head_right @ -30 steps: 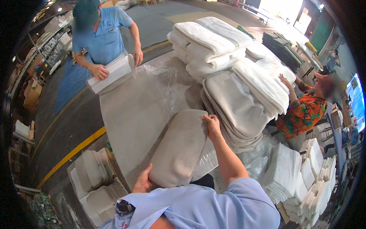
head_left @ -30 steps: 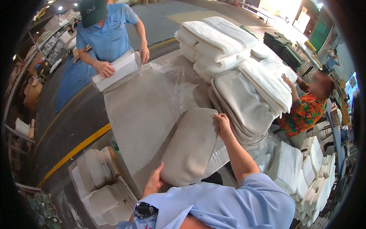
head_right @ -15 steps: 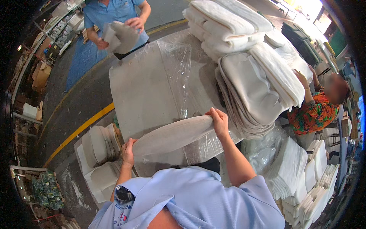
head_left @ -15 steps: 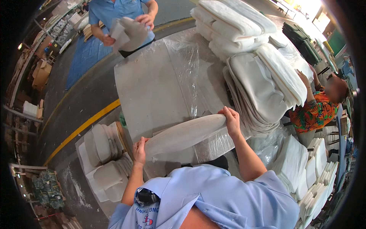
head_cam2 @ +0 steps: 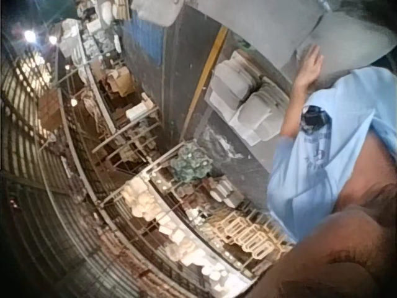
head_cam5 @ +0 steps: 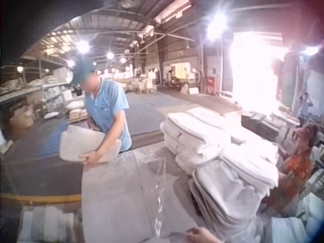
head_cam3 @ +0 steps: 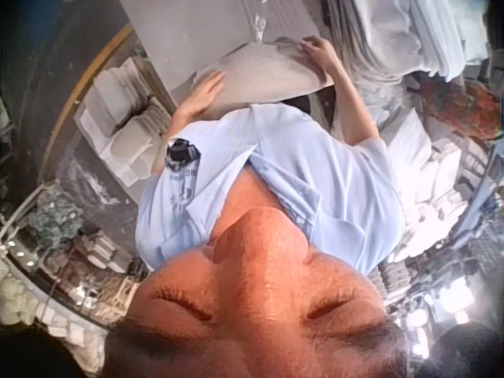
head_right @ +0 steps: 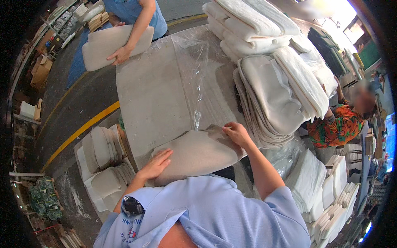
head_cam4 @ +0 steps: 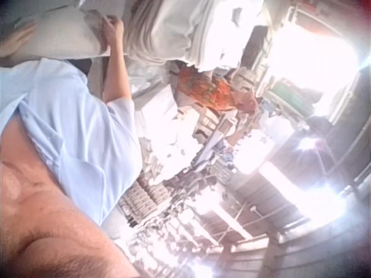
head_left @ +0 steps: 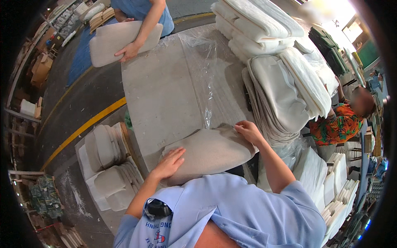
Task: The person folds white foam cushions and inserts them into grey fabric covers at a work table. The person handles the cushions one at a time, aligns the edges, and places the finished items into a stack.
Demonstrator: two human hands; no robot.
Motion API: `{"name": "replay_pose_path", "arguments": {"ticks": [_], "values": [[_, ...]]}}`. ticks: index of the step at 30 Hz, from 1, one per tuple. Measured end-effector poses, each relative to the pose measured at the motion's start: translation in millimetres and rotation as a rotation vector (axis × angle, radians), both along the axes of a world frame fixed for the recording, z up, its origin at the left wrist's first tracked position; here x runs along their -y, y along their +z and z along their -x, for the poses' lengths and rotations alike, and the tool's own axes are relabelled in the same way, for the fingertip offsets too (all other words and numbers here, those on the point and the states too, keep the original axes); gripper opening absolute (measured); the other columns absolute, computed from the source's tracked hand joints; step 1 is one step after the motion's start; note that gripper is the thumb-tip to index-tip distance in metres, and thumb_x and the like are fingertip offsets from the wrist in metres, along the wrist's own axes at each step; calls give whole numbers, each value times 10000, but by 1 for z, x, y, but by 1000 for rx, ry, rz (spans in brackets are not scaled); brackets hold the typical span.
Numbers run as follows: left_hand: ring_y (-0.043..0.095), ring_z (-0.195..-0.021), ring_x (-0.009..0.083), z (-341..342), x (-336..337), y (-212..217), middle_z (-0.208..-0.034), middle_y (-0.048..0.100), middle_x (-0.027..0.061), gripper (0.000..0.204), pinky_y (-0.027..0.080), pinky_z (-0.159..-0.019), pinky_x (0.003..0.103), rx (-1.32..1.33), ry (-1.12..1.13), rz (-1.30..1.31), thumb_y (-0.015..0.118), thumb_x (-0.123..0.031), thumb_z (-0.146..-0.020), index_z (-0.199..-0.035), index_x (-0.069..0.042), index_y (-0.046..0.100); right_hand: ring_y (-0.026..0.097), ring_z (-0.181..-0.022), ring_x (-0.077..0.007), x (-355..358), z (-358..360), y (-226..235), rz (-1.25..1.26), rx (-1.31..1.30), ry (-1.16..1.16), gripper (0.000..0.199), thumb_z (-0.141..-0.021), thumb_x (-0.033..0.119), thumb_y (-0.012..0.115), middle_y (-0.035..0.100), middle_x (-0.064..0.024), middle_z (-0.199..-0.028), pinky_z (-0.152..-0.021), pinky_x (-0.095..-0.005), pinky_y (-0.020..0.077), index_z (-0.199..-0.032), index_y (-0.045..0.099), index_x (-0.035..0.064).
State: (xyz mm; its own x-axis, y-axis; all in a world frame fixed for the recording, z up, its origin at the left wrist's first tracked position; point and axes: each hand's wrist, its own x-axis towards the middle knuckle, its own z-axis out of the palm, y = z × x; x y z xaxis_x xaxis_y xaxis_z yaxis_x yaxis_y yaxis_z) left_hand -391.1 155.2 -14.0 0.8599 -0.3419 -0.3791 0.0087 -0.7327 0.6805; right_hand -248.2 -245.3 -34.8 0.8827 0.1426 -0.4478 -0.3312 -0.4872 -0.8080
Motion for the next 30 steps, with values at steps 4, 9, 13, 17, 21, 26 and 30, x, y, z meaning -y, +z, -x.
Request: {"name": "replay_pose_path", "arguments": {"ticks": [4, 9, 13, 17, 21, 26, 30], "values": [[432, -1493, 369, -50, 27, -17, -1622, 450, 196, 637, 366, -1218, 464, -21, 67, -106, 581, -441, -1037, -1540, -57, 506, 721, -899, -288, -44, -53, -7, 511, -81, 531, 439, -928, 404, 750, 753, -184, -937, -836, -413, 554, -1159, 741, 30], [631, -1235, 402, -103, 34, -41, -1285, 683, 206, 697, 498, -1052, 498, -100, 208, -134, 701, -566, -919, -1374, -40, 659, 701, -917, -365, -70, -53, -25, 337, 349, 281, 293, -946, 278, 716, 741, -210, -967, -839, -462, 525, -1106, 715, 32], [701, -1080, 404, -101, 31, -65, -1152, 745, 172, 511, 556, -908, 525, 27, 240, -161, 743, -560, -886, -1132, -113, 765, 717, -1027, -266, -72, -45, -19, 196, 246, 124, 253, -987, 197, 670, 759, -186, -1087, -926, -359, 514, -1154, 689, 8], [654, -1020, 392, -88, 44, -72, -1001, 685, 151, 312, 496, -890, 549, 343, 426, -20, 751, -417, -914, -975, -114, 705, 658, -850, -317, -71, -52, -34, 314, 350, 217, 224, -997, 214, 631, 701, -216, -917, -821, -397, 511, -1028, 642, -7], [623, -1089, 364, -80, 43, -77, -1050, 656, 121, 257, 462, -930, 536, 444, 482, -70, 728, -365, -932, -1043, -137, 686, 641, -792, -285, -91, -55, -37, 346, 326, 222, 182, -985, 193, 646, 695, -180, -865, -783, -418, 511, -985, 660, 12], [608, -1125, 354, -92, 48, -78, -1074, 656, 120, 255, 452, -931, 529, 359, 427, -104, 733, -357, -920, -1071, -157, 681, 642, -823, -302, -75, -69, -60, 441, 516, 317, 136, -944, 134, 666, 696, -191, -955, -777, -428, 517, -974, 689, 3], [632, -1058, 338, -97, 34, -72, -1028, 671, 120, 226, 475, -898, 507, 393, 413, -41, 737, -347, -914, -1002, -145, 688, 669, -916, -333, -73, -71, -52, 471, 524, 303, 154, -890, 48, 647, 681, -198, -1109, -829, -448, 533, -1026, 706, 6]]}}
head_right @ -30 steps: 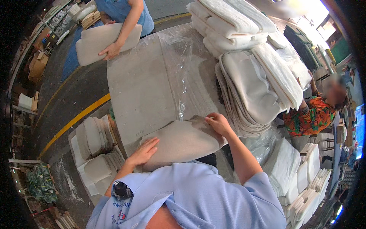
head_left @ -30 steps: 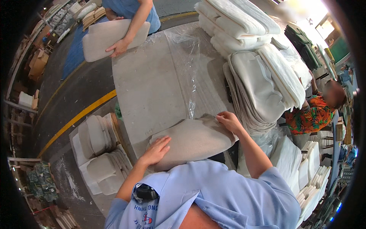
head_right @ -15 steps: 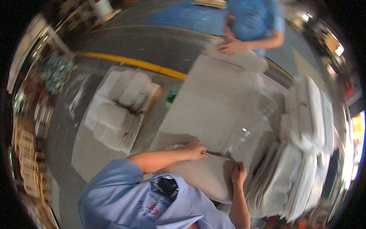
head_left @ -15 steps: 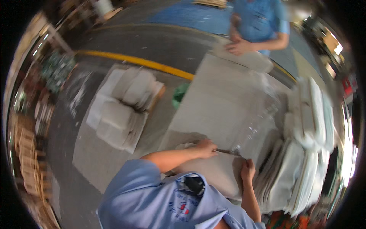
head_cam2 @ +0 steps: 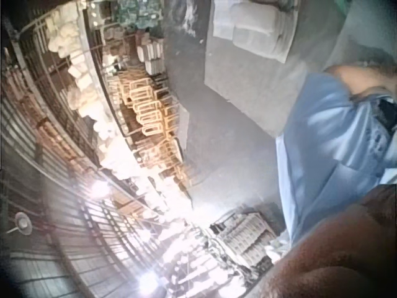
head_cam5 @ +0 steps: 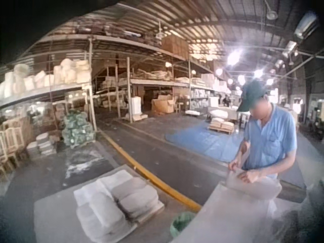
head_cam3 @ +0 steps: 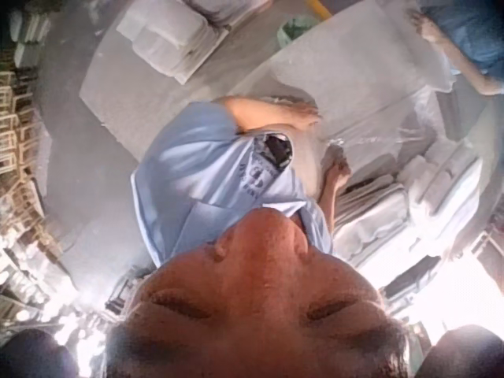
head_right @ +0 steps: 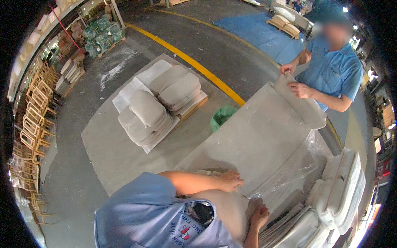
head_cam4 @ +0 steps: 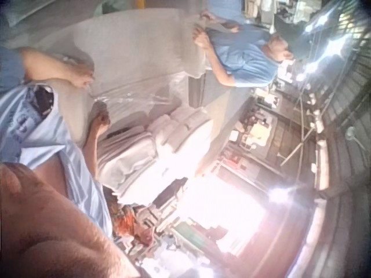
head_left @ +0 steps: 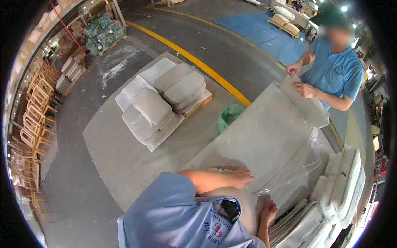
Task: The person folds white foam cushions and inserts them into grey fabric covers at a work table. The person handles the cushions one at a time, aligns the edges, and places the finished items into a stack.
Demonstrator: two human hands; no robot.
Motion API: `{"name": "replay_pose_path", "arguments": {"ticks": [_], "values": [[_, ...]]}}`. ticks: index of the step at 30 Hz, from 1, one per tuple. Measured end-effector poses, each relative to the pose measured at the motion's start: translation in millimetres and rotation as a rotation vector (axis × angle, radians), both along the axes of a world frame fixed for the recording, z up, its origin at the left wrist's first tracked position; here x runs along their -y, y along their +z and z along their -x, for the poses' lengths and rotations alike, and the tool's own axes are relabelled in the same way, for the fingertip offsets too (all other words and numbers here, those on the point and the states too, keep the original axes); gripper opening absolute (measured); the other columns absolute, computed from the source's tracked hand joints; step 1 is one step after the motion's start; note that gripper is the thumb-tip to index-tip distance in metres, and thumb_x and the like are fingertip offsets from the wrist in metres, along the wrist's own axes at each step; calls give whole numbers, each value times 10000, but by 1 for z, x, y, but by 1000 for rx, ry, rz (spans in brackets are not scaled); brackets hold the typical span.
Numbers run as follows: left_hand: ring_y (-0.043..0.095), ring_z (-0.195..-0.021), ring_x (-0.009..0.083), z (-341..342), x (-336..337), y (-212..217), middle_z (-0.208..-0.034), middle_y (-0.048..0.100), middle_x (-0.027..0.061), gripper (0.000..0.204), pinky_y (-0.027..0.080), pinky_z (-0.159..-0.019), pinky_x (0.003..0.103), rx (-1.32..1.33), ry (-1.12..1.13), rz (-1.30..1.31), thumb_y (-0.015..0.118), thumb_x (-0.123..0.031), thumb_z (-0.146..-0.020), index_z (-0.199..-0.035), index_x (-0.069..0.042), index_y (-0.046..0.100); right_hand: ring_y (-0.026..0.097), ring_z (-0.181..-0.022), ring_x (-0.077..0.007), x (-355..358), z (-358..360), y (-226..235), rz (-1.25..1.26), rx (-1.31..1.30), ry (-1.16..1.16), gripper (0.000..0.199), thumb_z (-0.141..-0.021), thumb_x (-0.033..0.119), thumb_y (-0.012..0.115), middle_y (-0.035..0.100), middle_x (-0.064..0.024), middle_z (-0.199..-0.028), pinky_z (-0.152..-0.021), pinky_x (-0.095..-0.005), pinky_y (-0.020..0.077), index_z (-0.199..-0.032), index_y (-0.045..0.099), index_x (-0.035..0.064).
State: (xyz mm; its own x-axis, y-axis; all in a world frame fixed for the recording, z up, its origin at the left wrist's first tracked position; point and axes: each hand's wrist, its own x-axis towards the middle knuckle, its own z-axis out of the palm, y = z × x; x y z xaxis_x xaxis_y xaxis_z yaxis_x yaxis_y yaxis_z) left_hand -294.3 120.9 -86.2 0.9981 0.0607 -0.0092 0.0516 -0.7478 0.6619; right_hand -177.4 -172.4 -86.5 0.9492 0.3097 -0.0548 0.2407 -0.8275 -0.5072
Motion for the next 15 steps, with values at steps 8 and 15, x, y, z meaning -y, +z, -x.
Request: {"name": "replay_pose_path", "arguments": {"ticks": [8, 15], "values": [[717, -844, 268, 140, -102, 11, -1328, 725, 62, 390, 544, -815, 434, -201, 165, 612, 575, -468, -1050, -1129, -160, 801, 602, -1212, -374, 106, 71, 43, -115, 122, 244, 498, -781, 116, 722, 633, -182, -1265, -1031, -433, 492, -1267, 663, 25], [590, -1297, 218, 174, -29, 20, -1451, 625, 151, 557, 446, -1124, 366, 154, 709, 1680, 469, -475, -1115, -1204, 2, 742, 572, -1320, -379, 109, 93, 54, -257, 193, 392, 752, -677, 167, 871, 563, -190, -1428, -1124, -430, 465, -1379, 626, 53]]}}
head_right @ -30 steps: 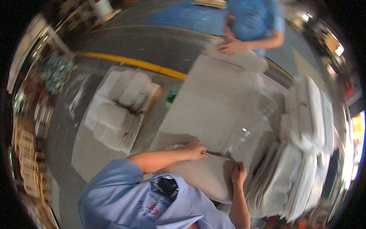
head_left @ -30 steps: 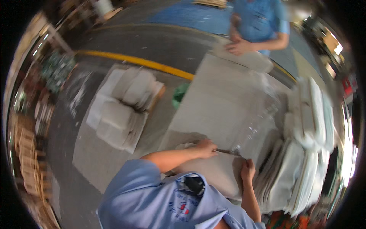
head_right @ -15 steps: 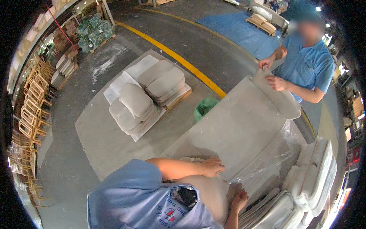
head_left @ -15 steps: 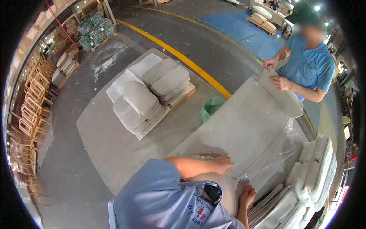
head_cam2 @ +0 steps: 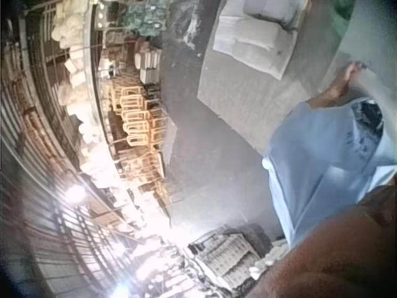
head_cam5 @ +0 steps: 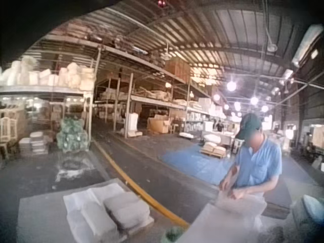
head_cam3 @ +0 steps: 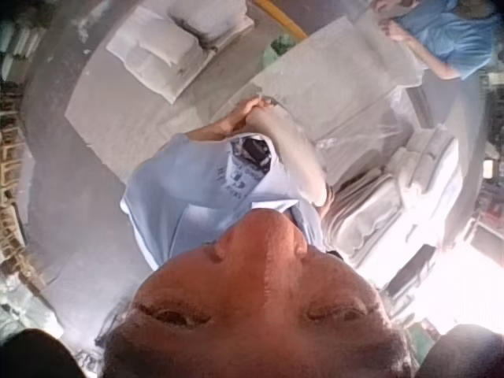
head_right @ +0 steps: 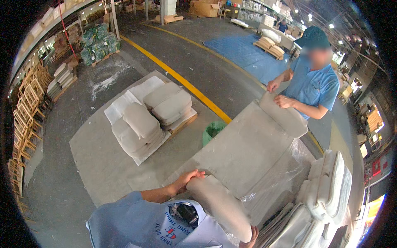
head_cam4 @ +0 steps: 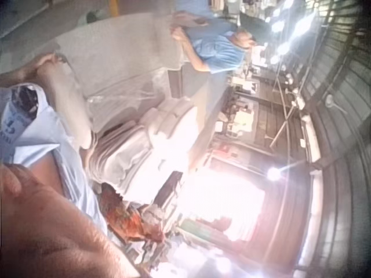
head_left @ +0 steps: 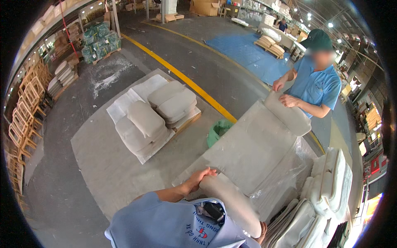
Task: The person folds white foam cushions and inserts them into grey fabric covers at a work table. The person handles the cushions one at a time, aligns the edges, and places the finished items into a stack.
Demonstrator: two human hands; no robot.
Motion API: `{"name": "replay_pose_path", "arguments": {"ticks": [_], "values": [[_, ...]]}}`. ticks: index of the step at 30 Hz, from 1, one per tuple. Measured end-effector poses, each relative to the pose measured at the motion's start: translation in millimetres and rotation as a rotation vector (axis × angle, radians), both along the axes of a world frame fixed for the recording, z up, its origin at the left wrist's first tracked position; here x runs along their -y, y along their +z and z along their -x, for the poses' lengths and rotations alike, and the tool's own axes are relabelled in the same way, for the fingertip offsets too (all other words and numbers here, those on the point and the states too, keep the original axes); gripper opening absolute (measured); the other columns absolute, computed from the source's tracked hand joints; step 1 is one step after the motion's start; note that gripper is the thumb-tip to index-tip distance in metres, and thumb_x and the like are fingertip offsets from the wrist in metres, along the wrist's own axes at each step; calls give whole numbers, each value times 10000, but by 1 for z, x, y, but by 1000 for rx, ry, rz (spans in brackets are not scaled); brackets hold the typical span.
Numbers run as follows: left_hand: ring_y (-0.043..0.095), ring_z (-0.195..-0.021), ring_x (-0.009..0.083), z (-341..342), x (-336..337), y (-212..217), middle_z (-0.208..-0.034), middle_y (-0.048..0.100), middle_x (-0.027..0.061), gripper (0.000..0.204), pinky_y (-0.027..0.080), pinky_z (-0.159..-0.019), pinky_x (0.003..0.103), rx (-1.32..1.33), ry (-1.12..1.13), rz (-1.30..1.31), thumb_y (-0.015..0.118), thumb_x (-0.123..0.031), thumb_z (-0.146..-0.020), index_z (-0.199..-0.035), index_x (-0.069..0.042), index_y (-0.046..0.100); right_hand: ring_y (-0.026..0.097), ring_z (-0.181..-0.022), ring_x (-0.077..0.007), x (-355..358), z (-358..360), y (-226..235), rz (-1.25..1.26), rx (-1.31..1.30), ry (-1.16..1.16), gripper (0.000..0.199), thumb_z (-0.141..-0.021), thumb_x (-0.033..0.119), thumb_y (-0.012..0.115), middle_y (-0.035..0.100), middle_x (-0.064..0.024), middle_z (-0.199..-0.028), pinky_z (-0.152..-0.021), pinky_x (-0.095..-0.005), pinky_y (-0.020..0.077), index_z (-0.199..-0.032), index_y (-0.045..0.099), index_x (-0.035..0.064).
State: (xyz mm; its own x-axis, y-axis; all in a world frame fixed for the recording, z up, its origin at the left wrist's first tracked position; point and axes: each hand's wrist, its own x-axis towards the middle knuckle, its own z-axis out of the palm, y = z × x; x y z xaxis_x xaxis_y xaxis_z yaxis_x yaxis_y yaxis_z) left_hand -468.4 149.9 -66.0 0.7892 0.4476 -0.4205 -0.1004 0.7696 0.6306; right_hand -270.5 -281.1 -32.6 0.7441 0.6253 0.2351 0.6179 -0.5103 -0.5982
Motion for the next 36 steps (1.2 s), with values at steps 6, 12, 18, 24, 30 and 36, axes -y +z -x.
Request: {"name": "replay_pose_path", "arguments": {"ticks": [6, 12, 18, 24, 30, 36], "values": [[491, -1421, 236, 53, 10, 17, -1476, 593, 140, 619, 411, -1173, 415, 161, 20, 57, 477, -561, -1096, -1152, -3, 739, 622, -1238, -216, -25, -39, 82, -416, -436, 119, 821, -758, 280, 942, 650, -100, -1342, -1051, -357, 506, -1413, 535, -2], [574, -1330, 313, 67, 93, 98, -1390, 629, 149, 621, 459, -1122, 451, 121, -84, -802, 690, -480, -1008, -1414, -19, 595, 650, -1024, -360, -67, -19, 226, -152, -16, 318, 501, -767, 266, 806, 692, -164, -1056, -917, -429, 509, -1150, 668, -26], [638, -1245, 358, 99, 114, 209, -1372, 629, 179, 911, 511, -1066, 428, -93, -143, -1491, 912, -355, -758, -1505, -37, 498, 621, -1136, -412, -143, 30, 261, -185, 396, 764, 608, -727, 388, 883, 692, -177, -1181, -1004, -531, 464, -1154, 685, 2], [702, -1140, 248, 184, 109, 169, -1257, 730, 128, 641, 541, -998, 388, -174, 518, -1008, 905, -274, -815, -1333, 2, 647, 457, -1441, -407, -232, 105, 235, -533, 366, 838, 803, -816, 379, 886, 485, -192, -1549, -1155, -577, 388, -1475, 541, 74], [615, -1267, 324, 326, 81, 95, -1370, 639, 142, 775, 504, -1095, 507, 117, 1064, -148, 873, -320, -861, -1479, -29, 507, 448, -1448, -356, -233, 142, 56, -304, -551, 477, 953, -885, 284, 864, 413, -185, -1610, -1167, -553, 380, -1655, 322, 139], [507, -1405, 383, 452, 60, 66, -1515, 541, 149, 848, 412, -1179, 606, 5, 1241, 68, 789, -472, -906, -1565, -91, 414, 519, -1383, -346, -280, 312, 7, -58, -1846, 512, 817, -945, 362, 781, 497, -130, -1554, -1157, -537, 423, -1605, 375, 101]]}}
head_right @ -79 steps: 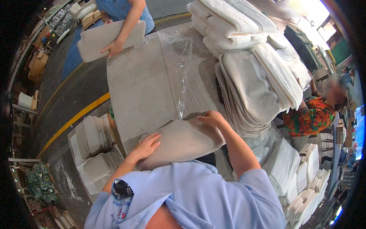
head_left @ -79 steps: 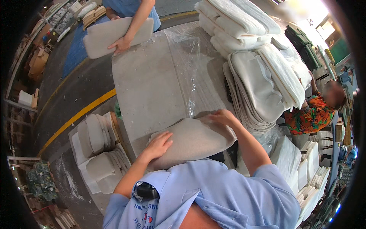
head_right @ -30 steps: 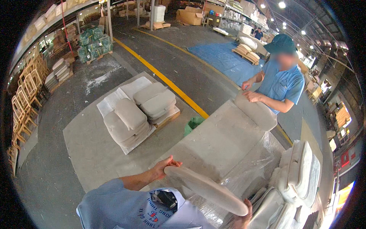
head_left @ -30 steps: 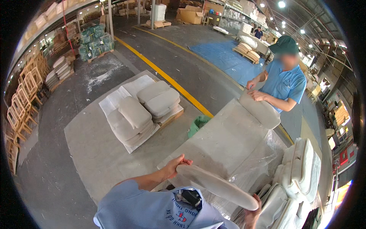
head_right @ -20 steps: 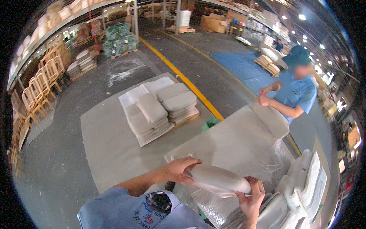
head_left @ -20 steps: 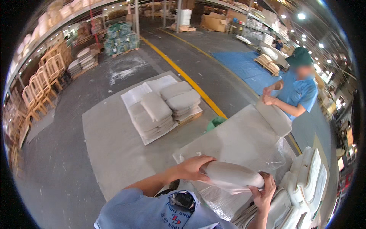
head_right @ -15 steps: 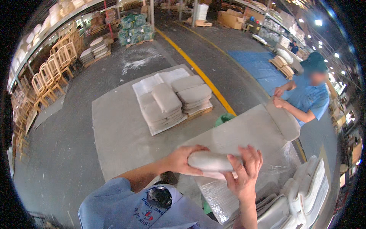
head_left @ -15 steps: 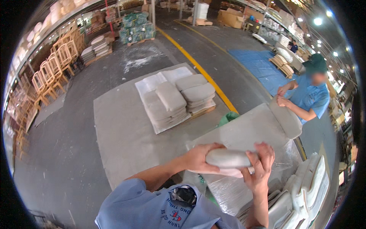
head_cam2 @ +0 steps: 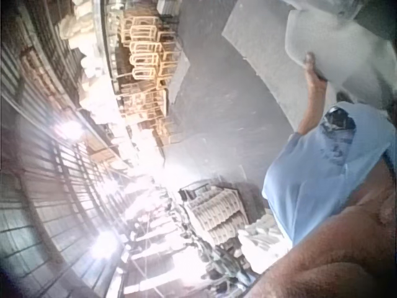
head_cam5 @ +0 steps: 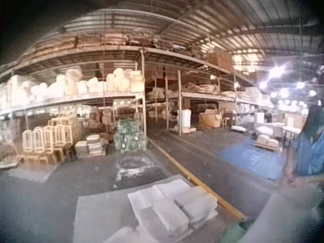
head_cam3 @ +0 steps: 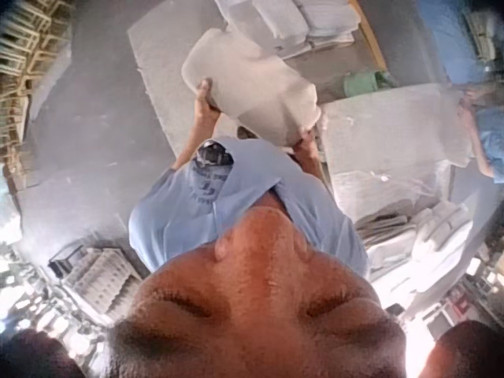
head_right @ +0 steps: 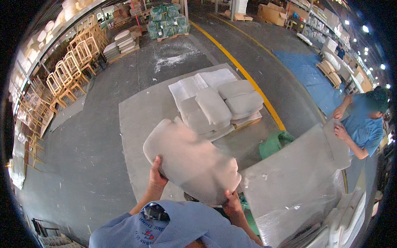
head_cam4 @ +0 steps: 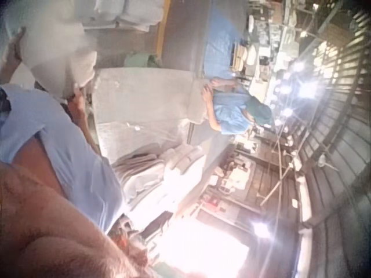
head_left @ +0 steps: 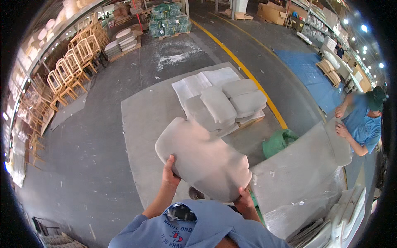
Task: The person folds white foam cushions and inserts them into grey fabric covers at a work table. The person handles the cushions one at a time, aligns the edges, and places the finished items into a stack.
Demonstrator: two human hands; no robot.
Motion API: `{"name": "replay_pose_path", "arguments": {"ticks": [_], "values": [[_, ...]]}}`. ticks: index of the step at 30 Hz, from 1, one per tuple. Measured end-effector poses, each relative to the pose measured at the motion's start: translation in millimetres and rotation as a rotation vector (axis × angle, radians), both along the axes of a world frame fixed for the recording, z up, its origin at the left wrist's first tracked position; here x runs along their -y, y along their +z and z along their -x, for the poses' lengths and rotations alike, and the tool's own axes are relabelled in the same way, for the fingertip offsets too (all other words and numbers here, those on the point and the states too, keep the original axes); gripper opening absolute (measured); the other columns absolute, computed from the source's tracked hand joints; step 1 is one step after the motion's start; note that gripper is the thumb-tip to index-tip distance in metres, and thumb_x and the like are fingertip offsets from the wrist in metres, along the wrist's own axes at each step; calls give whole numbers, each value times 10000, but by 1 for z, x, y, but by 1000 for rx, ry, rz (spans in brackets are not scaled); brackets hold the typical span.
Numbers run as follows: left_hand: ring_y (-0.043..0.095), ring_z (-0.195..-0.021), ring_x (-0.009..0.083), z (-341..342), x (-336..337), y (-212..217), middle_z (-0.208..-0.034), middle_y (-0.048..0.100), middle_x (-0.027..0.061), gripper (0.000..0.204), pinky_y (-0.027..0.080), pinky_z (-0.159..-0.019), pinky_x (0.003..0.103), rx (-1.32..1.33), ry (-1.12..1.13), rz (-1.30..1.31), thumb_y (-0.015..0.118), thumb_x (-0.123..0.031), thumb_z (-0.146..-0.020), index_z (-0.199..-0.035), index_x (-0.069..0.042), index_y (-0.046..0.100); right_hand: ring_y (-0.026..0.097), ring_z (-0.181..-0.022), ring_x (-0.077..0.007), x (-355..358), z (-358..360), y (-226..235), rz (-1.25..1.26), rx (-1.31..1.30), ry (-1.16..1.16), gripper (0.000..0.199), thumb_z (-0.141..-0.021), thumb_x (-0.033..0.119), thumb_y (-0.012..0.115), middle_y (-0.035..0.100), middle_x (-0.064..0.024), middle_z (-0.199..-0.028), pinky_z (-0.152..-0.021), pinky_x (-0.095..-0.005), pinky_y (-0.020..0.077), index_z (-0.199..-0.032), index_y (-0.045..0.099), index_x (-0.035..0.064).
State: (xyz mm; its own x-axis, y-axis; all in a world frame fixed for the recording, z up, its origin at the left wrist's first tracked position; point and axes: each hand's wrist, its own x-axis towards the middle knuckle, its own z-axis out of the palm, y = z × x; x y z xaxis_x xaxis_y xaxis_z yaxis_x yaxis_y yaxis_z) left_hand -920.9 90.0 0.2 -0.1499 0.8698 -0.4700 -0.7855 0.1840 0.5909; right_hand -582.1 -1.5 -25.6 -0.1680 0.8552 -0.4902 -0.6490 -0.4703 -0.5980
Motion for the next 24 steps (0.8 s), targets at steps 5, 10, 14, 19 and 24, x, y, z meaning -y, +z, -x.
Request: {"name": "replay_pose_path", "arguments": {"ticks": [5, 10, 14, 19, 24], "values": [[505, -1407, 381, 63, -45, -27, -1537, 530, 138, 800, 395, -1193, 601, 1, -30, 41, 750, -484, -952, -1568, -98, 416, 585, -1318, -353, -61, 62, -25, 104, 5, 81, 717, -949, 345, 762, 603, -140, -1452, -1143, -561, 447, -1531, 469, 44], [552, -1370, 345, 108, -112, -47, -1550, 524, 122, 734, 466, -1132, 543, -106, -163, 61, 662, -463, -1031, -1604, -111, 368, 585, -1327, -336, -130, 97, -53, 132, -123, -18, 626, -977, 267, 717, 610, -132, -1435, -1140, -544, 466, -1508, 483, 30], [608, -1315, 327, 115, -154, -42, -1576, 498, 156, 759, 523, -1061, 477, -349, -312, 58, 623, -459, -1060, -1650, -116, 292, 586, -1329, -329, -212, 117, -69, 71, -231, -85, 588, -985, 233, 708, 619, -111, -1417, -1148, -535, 462, -1498, 492, 47], [665, -1239, 333, 142, -157, -57, -1564, 513, 205, 672, 542, -1033, 442, -322, -504, 237, 599, -355, -1093, -1652, -113, 315, 558, -1362, -293, -337, 153, -104, 149, -271, -161, 653, -924, 166, 791, 609, -76, -1434, -1173, -512, 445, -1499, 497, 70], [663, -1248, 274, 154, -157, -68, -1515, 587, 141, 712, 509, -1050, 392, -326, -513, 602, 659, -428, -1056, -1625, -100, 383, 529, -1386, -276, -443, 181, -190, 187, -375, -224, 701, -888, 104, 825, 589, -48, -1448, -1177, -499, 446, -1505, 493, 116]]}}
